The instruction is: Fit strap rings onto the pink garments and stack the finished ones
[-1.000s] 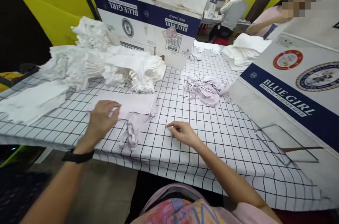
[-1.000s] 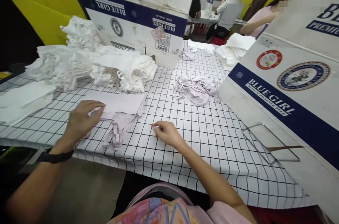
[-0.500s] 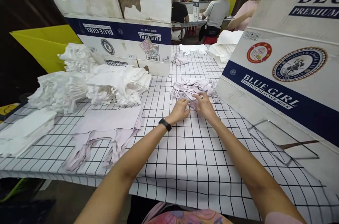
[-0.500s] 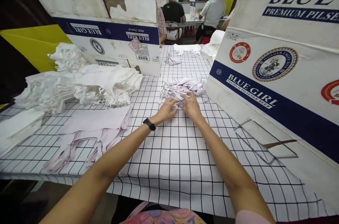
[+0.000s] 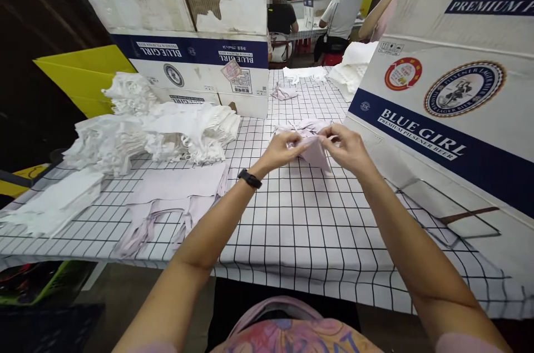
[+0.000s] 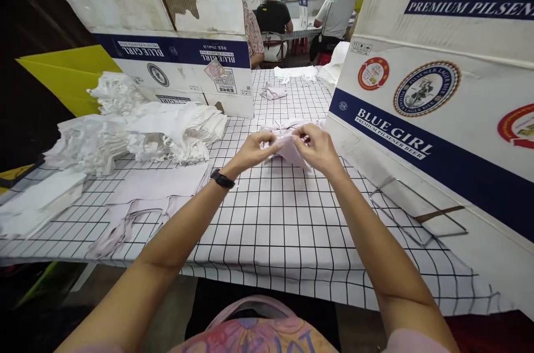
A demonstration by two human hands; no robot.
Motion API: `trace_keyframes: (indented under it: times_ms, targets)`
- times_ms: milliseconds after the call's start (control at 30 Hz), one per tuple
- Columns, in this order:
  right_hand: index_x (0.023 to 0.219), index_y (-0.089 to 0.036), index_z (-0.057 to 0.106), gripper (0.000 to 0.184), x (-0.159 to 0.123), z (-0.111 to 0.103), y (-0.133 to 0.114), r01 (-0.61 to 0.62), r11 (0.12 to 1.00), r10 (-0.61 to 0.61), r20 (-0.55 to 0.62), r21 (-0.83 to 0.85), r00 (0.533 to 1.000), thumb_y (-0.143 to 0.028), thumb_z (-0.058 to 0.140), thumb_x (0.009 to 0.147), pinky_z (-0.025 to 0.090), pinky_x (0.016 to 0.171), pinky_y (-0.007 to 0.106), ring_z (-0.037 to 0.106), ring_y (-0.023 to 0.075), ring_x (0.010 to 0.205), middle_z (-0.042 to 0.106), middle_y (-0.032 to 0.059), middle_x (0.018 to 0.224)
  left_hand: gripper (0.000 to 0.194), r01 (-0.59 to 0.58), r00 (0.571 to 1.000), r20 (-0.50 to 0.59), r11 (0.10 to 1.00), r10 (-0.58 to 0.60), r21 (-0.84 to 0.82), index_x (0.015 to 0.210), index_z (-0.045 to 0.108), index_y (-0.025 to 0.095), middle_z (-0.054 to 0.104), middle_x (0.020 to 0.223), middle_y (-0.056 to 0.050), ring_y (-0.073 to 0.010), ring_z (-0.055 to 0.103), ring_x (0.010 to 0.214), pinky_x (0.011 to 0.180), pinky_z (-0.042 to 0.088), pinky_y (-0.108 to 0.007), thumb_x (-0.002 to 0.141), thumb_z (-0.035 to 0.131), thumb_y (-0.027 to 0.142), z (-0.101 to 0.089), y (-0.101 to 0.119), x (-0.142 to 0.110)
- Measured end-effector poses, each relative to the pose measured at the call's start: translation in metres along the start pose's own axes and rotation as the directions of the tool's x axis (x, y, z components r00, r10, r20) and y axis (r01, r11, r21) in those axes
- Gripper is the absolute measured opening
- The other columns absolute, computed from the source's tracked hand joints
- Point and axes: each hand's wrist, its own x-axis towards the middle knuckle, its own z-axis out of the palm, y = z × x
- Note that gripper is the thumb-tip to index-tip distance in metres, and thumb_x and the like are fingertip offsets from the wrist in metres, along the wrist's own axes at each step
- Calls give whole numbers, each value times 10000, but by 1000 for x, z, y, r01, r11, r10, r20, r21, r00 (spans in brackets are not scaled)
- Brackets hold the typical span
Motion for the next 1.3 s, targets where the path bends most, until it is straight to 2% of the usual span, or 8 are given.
trace_keyframes:
  times_ms: [233,500,633,833,933,1067,1200,1300]
  targets:
    - [891,-215,665,231,-5,-28,-59,-85,920,55,90,383,994,-443,697,908,486,736,329,608,180,792,669,30,859,373,44,993,115,951,-9,-305,783,693,162,605,703,2,-96,556,652,570,446,-233,834,788,519,-50,68,-25]
    - [797,-224,602,252,-19,-28,-85,-168,841,51,234,514,971,-444,717,843,425,617,287,484,147,676,539,-2,743,296,54,998,59,882,-30,-469,816,716,175,687,748,-14,-72,532,614,567,432,-223,890,751,460,-65,81,-61]
    - [806,-221,584,228,-24,-20,-93,-201,824,32,311,529,950,-414,686,870,412,607,277,465,132,665,510,-10,748,273,56,998,-15,920,-67,-388,838,698,190,705,814,-17,-95,595,696,618,459,-237,940,686,443,-68,86,-69]
    - [816,-209,605,224,-29,-6,-100,-293,764,127,311,574,942,-392,730,849,386,545,240,462,107,613,533,-19,716,191,24,943,-333,999,-14,26,1088,660,211,686,1123,-41,-154,634,1039,869,514,-292,940,694,327,-39,87,-86]
    - [822,-203,619,217,-31,-5,-104,-358,722,228,285,593,931,-379,743,845,350,497,221,440,92,566,527,-30,681,123,-72,866,-473,976,164,207,924,608,197,645,916,-12,-137,595,889,796,495,-288,952,676,295,-8,88,-113]
    - [750,-202,576,238,-33,-8,-116,-374,588,344,197,717,918,-332,769,797,305,453,214,398,77,520,477,-50,633,324,-290,919,-224,941,325,176,702,548,187,562,624,34,-100,506,604,627,434,-271,976,659,321,41,87,-154]
    - [722,-208,544,244,-39,-13,-133,-258,546,330,79,797,941,-291,763,789,418,536,214,487,93,603,510,-36,693,356,-54,983,-167,985,81,162,772,667,167,706,787,-37,-173,654,783,780,497,-342,917,725,487,66,82,-167]
    - [775,-221,568,200,-47,-17,-141,-212,580,311,27,787,950,-325,725,842,497,629,238,578,125,714,573,-14,781,355,171,949,-273,985,-158,24,882,719,173,727,925,-62,-197,667,894,818,510,-341,900,727,528,58,83,-160]
